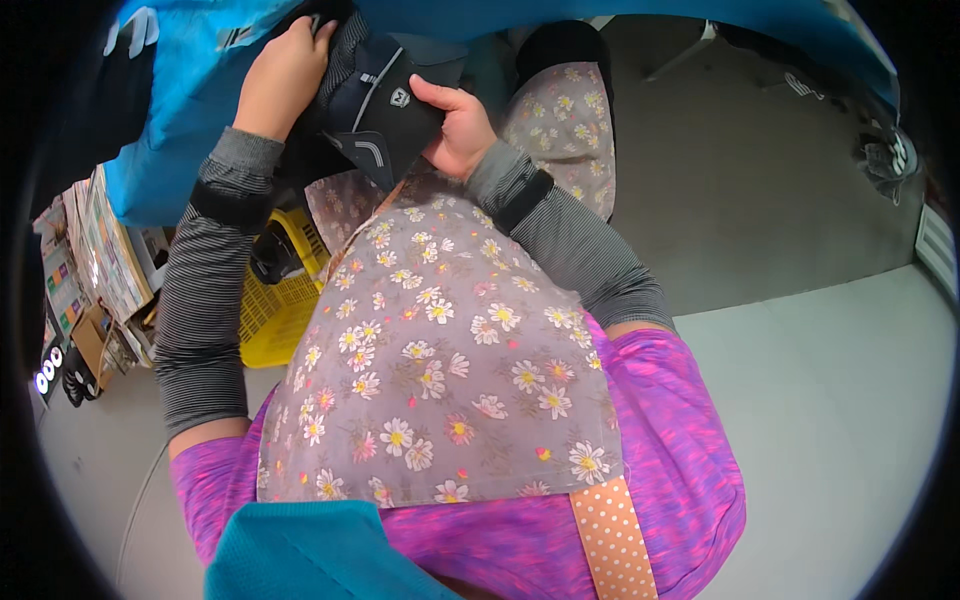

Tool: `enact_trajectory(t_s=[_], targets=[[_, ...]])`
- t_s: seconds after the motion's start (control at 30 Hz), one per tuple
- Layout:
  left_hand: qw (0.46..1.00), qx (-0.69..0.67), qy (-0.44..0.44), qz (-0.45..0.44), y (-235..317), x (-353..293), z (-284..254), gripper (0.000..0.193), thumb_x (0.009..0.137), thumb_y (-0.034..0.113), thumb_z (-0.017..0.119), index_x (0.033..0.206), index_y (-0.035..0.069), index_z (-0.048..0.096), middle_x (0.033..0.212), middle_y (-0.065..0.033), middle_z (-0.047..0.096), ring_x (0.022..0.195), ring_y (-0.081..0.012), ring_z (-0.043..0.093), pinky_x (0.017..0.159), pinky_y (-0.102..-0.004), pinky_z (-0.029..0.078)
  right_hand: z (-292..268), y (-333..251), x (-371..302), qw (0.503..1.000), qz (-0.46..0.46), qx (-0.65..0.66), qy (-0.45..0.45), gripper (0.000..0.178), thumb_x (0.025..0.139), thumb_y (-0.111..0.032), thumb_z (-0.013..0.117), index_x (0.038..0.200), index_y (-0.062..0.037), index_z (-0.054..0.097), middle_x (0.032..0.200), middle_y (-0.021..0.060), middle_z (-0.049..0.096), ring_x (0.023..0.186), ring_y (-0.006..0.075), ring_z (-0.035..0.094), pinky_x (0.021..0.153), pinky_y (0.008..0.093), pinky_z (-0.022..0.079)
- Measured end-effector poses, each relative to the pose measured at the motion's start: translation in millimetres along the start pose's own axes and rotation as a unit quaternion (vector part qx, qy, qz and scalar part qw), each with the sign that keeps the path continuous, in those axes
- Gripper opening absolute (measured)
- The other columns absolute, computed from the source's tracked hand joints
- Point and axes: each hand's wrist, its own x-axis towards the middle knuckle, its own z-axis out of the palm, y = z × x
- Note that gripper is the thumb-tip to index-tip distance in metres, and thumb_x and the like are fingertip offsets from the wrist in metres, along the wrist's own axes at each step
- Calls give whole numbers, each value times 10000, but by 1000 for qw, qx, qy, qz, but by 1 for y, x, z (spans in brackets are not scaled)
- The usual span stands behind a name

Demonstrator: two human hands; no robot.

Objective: Manually assemble shoe components by inserting liners and foam padding into the shoe upper.

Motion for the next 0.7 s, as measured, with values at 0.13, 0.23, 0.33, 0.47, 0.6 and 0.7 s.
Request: enact_trajectory(t_s=[0.13, 0.23, 0.33, 0.47, 0.6, 0.7], targets=[[996, 49, -74, -3, 15, 1, 4, 288, 873, 193, 602, 980, -66, 537, 784, -233, 635, 727, -383, 631, 596, -403, 494, -9, -2, 3, 1000, -5, 3, -4, 327, 927, -202, 537, 1158, 28, 563, 1115, 153, 629, 1018, 264, 619, 952, 403, 476], [996, -28, -76, -43, -8, -2, 31, 361, 940, 323, 482, 902, -25, 568, 831, -285, 601, 784, -446, 583, 660, -481, 489, -2, 3, -2, 1000, -8, -20, -4, 305, 916, -164, 557, 1168, 6, 563, 1121, 133, 628, 1022, 249, 616, 950, 400, 478], [985, -80, -97, -114, -30, -7, 58, 376, 946, 326, 460, 952, -35, 565, 858, -298, 595, 817, -468, 566, 685, -494, 477, 8, 14, -8, 998, -19, -61, -2, 295, 896, -119, 584, 1173, -20, 562, 1121, 111, 626, 1021, 232, 616, 941, 397, 483], [992, -105, -4, -64, 11, -8, 38, 340, 928, 303, 454, 829, 4, 580, 722, -265, 614, 713, -431, 609, 625, -511, 491, 2, 6, -9, 996, -29, -89, -5, 305, 891, -111, 597, 1182, -31, 553, 1124, 103, 625, 1028, 224, 616, 925, 396, 495], [992, -16, -30, -124, 25, -9, 4, 367, 934, 327, 449, 824, 7, 592, 719, -248, 628, 699, -419, 621, 623, -499, 502, 9, 3, -12, 994, -45, -97, -31, 305, 903, -104, 578, 1193, -15, 545, 1122, 110, 627, 1034, 217, 617, 918, 377, 504], [996, 13, -8, -92, 23, -13, -3, 365, 931, 330, 463, 808, 9, 585, 715, -251, 628, 693, -415, 625, 611, -486, 508, 13, 4, -16, 994, -45, -99, -16, 302, 856, -85, 634, 1145, -29, 565, 1059, 86, 627, 972, 199, 623, 867, 363, 524]])
